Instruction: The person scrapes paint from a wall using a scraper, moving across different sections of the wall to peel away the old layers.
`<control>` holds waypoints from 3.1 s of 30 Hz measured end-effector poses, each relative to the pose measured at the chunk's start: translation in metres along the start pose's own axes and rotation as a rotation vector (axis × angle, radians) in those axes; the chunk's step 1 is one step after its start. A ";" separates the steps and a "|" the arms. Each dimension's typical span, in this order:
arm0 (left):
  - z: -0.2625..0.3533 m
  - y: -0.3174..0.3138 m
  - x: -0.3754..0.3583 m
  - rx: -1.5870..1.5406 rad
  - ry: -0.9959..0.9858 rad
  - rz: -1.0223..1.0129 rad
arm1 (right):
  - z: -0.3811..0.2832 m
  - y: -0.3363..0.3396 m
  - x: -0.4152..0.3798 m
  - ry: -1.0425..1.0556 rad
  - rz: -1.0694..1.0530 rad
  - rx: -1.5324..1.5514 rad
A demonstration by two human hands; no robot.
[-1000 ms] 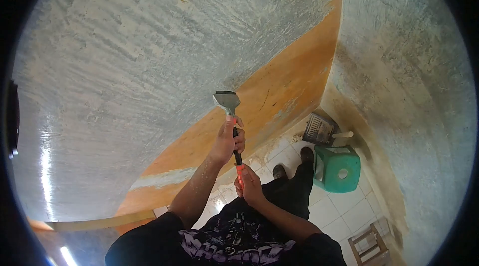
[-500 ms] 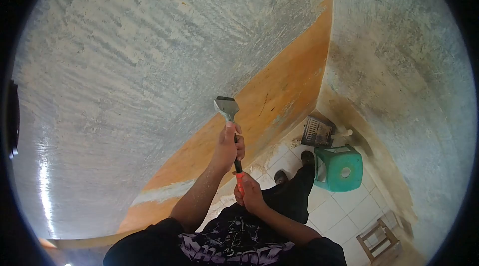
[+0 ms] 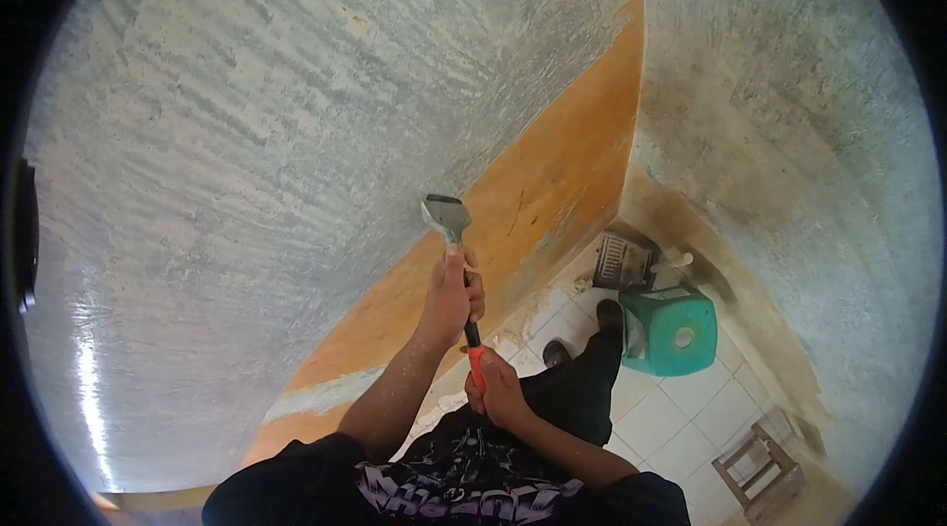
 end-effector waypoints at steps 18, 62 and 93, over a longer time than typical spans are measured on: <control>0.004 -0.013 0.010 -0.017 -0.008 0.046 | -0.015 0.006 -0.002 -0.057 -0.006 0.038; 0.020 -0.044 0.041 0.046 -0.119 0.060 | -0.055 0.017 0.004 -0.061 -0.023 0.084; 0.037 -0.085 0.077 0.109 -0.165 0.051 | -0.097 0.028 0.015 -0.017 0.033 0.141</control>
Point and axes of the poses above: each hand's wrist, its own x-axis towards the middle knuckle, its own y-axis out of the back of the hand, z = x × y, the point moved 7 cm from there along x, towards the middle knuckle
